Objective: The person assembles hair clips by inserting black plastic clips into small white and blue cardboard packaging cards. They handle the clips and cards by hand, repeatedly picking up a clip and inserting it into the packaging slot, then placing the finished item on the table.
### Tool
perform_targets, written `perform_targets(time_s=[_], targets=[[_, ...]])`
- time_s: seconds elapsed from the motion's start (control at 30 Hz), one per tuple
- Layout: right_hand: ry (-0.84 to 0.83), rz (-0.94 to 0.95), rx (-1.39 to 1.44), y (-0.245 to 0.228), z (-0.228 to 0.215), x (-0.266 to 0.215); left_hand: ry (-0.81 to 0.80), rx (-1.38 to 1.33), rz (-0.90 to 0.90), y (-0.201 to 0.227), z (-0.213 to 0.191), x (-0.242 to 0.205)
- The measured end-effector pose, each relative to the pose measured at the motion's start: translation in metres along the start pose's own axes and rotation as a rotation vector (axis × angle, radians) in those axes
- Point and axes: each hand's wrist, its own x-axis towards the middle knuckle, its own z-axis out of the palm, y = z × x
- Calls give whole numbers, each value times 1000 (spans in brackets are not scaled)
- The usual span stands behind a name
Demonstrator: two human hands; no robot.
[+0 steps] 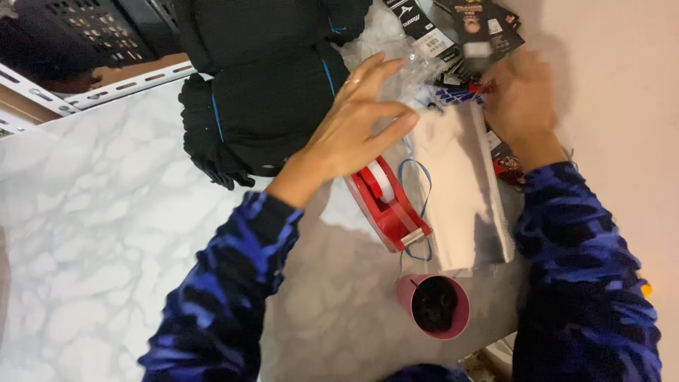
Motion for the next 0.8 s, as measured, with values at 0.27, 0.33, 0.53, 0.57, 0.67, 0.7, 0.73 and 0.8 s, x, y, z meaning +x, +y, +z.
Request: perform_targets(time_s=[0.27, 0.33, 0.53, 0.57, 0.67, 0.7, 0.73, 0.8], targets=[[-512, 66, 291, -24, -8, 31, -203, 187, -347, -29, 43, 26], [-735, 214, 338, -28, -23, 39, -203, 182, -363, -23, 38, 17], [-520, 50, 307, -27, -29, 35, -108, 138, 33, 19, 6, -16], [-581, 76, 242, -32, -34, 40, -267, 153, 57, 28, 1, -19], [-671, 80, 195, -35, -35, 50, -484, 276, 155, 34, 5, -32], [-695, 57, 207, -34, -33, 53, -534, 390, 233, 34, 10, -38], [-694, 56, 208, -37, -34, 55, -535, 391, 232, 32, 19, -41], [-814, 9, 10, -42, -34, 62, -536, 542, 318, 29, 37, -45]])
